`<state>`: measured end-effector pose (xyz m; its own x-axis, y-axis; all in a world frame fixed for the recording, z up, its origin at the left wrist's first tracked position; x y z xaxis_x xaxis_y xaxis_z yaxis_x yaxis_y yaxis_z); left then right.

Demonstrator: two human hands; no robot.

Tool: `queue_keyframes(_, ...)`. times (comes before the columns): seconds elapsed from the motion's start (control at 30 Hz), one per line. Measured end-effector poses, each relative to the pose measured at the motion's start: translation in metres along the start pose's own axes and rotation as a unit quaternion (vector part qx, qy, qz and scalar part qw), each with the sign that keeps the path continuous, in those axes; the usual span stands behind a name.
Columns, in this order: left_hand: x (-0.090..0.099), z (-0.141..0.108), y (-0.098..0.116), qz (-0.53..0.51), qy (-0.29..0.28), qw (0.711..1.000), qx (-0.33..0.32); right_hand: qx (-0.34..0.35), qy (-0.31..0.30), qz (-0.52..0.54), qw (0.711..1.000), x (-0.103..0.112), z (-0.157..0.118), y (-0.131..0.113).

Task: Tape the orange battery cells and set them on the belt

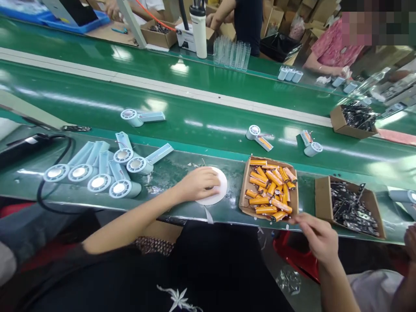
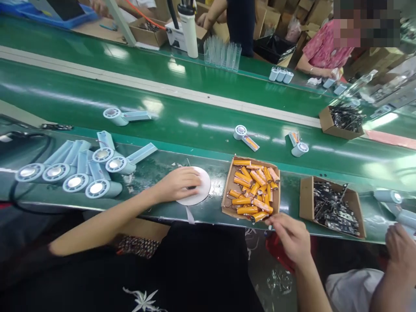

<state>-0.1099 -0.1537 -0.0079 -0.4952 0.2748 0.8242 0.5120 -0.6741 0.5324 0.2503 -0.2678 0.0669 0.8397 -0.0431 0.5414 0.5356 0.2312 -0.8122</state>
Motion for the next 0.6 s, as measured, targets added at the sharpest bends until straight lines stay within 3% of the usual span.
queue_keyframes(0.07,0.002,-0.055,-0.012,0.017,-0.017,0.999,0.036,-0.004,0.024,0.042,0.999,-0.011,-0.024,-0.002)
queue_keyframes(0.1,0.004,-0.071,-0.018,0.023,-0.025,0.998,0.056,-0.002,0.030,0.056,0.998,-0.017,-0.029,-0.005)
queue_keyframes(0.17,0.007,-0.081,-0.023,0.025,-0.044,0.996,0.078,0.015,0.021,0.077,0.997,-0.033,-0.026,-0.014)
queue_keyframes(0.23,0.013,-0.071,-0.020,0.020,-0.035,0.996,0.081,0.030,-0.021,0.085,0.996,-0.053,-0.011,-0.027)
queue_keyframes(0.33,0.034,-0.045,0.001,0.036,0.093,0.993,0.070,0.013,-0.125,0.079,0.989,-0.091,0.013,-0.049)
queue_keyframes(0.43,0.043,-0.037,0.044,0.047,0.254,0.966,-0.005,-0.026,-0.212,0.097,0.972,-0.126,0.023,-0.071)
queue_keyframes(0.53,0.030,-0.044,0.068,0.018,0.307,0.949,-0.069,-0.004,-0.306,0.083,0.948,-0.160,0.010,-0.085)
queue_keyframes(0.6,0.020,-0.052,0.056,-0.022,0.316,0.948,-0.044,0.061,-0.363,0.035,0.929,-0.179,-0.008,-0.089)
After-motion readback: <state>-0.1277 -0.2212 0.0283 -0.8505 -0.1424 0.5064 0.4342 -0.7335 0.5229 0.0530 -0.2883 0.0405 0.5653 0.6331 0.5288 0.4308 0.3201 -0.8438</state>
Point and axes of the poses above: each hand's wrist, its own z-axis towards the middle knuckle, its own x-axis out of the back of the hand, y = z × x, the point moved 8 cm from there along z, towards the middle knuckle, and after that the axes turned 2 degrees about -x, right-handed, at the moved point
